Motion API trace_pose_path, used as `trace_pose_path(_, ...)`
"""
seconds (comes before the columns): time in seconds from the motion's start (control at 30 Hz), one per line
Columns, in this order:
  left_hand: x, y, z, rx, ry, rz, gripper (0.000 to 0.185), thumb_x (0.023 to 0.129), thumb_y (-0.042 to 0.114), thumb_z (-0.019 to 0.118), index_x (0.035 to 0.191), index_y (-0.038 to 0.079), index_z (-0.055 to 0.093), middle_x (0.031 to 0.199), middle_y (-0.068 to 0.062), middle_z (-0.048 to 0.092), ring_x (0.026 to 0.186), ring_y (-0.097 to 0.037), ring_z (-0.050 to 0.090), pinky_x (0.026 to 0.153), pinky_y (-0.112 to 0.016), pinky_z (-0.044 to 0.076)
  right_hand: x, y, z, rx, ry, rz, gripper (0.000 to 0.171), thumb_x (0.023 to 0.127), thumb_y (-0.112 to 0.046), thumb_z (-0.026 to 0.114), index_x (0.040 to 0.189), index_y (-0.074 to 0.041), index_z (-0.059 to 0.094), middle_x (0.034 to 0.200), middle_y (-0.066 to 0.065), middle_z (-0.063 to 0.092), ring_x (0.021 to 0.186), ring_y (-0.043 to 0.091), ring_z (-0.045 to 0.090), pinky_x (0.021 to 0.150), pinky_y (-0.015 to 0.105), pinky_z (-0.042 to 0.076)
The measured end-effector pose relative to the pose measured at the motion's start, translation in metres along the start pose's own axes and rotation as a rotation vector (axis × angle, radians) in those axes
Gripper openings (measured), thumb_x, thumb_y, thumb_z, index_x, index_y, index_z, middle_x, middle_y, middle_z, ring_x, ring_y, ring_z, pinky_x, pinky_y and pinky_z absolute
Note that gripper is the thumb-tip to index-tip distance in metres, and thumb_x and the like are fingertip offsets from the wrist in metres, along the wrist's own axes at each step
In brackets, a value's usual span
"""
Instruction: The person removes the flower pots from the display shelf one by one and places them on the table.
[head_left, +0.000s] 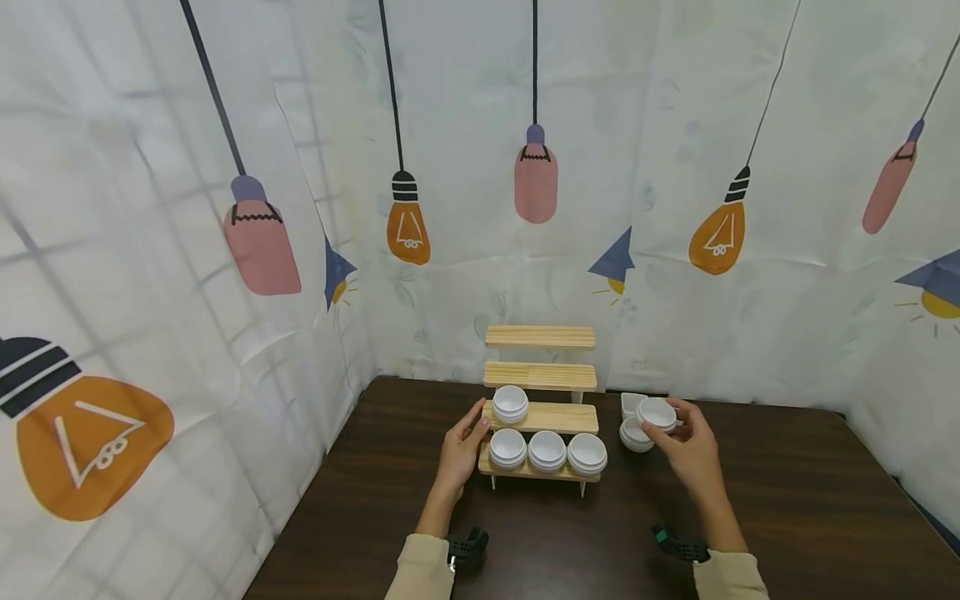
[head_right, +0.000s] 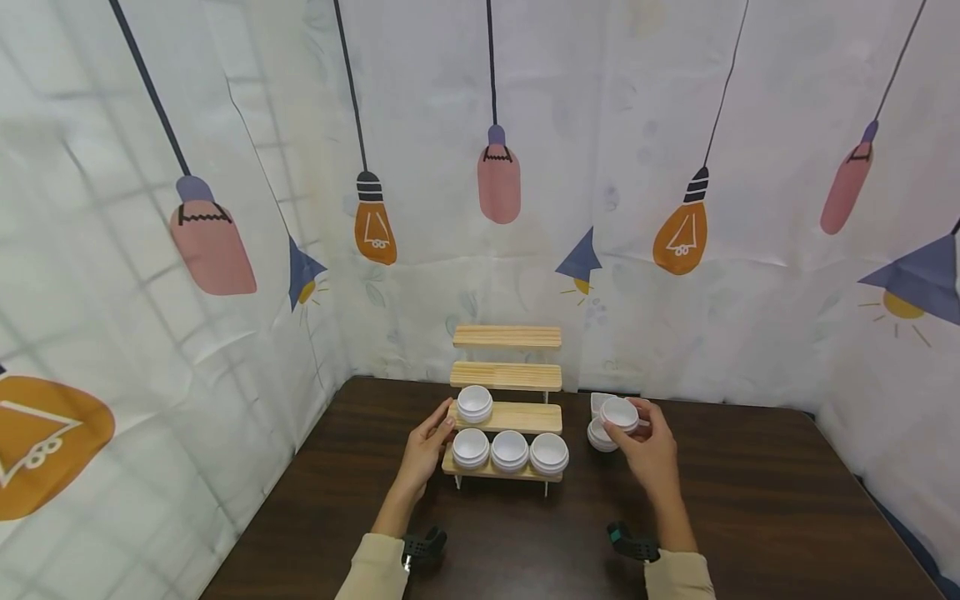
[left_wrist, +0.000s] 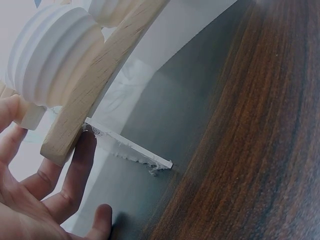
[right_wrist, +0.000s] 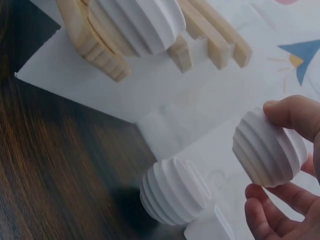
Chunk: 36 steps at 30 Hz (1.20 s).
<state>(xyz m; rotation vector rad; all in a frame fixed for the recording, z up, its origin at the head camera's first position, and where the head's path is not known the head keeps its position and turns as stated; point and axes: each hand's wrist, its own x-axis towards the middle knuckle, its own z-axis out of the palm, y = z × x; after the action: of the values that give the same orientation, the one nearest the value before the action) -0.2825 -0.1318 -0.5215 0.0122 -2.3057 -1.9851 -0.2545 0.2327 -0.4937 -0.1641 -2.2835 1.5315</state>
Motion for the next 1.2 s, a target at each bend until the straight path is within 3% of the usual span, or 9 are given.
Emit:
trace_pose_path(0.2,-0.012,0.024,-0.006,-0.003,-0.029,0.000,0.046,0.106,0.023,0.058,0.151,0.019,0.053,0.096,-0.019,0.067,0.095,-0.026,0.066,0.072,-0.029,0.046,0.000,0.004,-0.002,-0.022,0.006,0.026,0.061,0.089,-0.023,0.082,0.142,-0.009,0.054,0.124,0.014,0.060,0.083,-0.003,0.055,0.069,0.016,0.047)
trace_pose_path(0.33,-0.020,0.036,-0.008,-0.004,-0.038,0.018,0.045,0.105,0.023,0.059,0.150,0.017,0.054,0.100,-0.018,0.068,0.095,-0.024,0.066,0.073,-0.030,0.047,0.001,0.008,-0.005,-0.038,0.016,0.057,0.063,0.090,-0.023,0.082,0.144,-0.009,0.053,0.125,0.014,0.059,0.084,-0.005,0.054,0.069,0.016,0.046)
trace_pose_path(0.53,-0.020,0.037,-0.007,-0.007,-0.035,0.014,0.047,0.105,0.023,0.059,0.151,0.016,0.053,0.110,-0.016,0.070,0.095,-0.022,0.066,0.078,-0.033,0.049,0.002,0.013,-0.011,-0.071,0.028,0.097,0.064,0.089,-0.027,0.082,0.143,-0.010,0.053,0.127,0.014,0.059,0.082,-0.006,0.053,0.067,0.020,0.046)
trace_pose_path(0.8,-0.020,0.037,-0.006,-0.007,-0.031,0.010,0.045,0.105,0.023,0.059,0.150,0.018,0.054,0.098,-0.017,0.069,0.091,-0.018,0.065,0.073,-0.027,0.047,0.004,0.023,-0.017,-0.091,0.029,0.126,0.066,0.089,-0.030,0.082,0.144,-0.010,0.052,0.129,0.014,0.059,0.083,-0.007,0.052,0.067,0.021,0.045)
trace_pose_path(1.07,-0.022,0.035,-0.002,-0.024,-0.011,0.036,0.046,0.106,0.021,0.058,0.150,0.014,0.053,0.109,-0.022,0.068,0.101,-0.039,0.065,0.071,-0.024,0.045,0.004,0.032,-0.019,-0.099,0.007,0.133,0.067,0.091,-0.030,0.080,0.145,-0.007,0.049,0.130,0.017,0.058,0.084,-0.008,0.051,0.067,0.021,0.044)
trace_pose_path(1.2,-0.023,0.035,-0.001,-0.024,-0.004,0.038,0.046,0.106,0.021,0.058,0.151,0.013,0.053,0.110,-0.022,0.067,0.103,-0.043,0.064,0.071,-0.024,0.044,0.004,0.036,-0.021,-0.109,-0.017,0.160,0.069,0.091,-0.032,0.079,0.148,-0.008,0.046,0.133,0.017,0.057,0.086,-0.009,0.050,0.070,0.020,0.045)
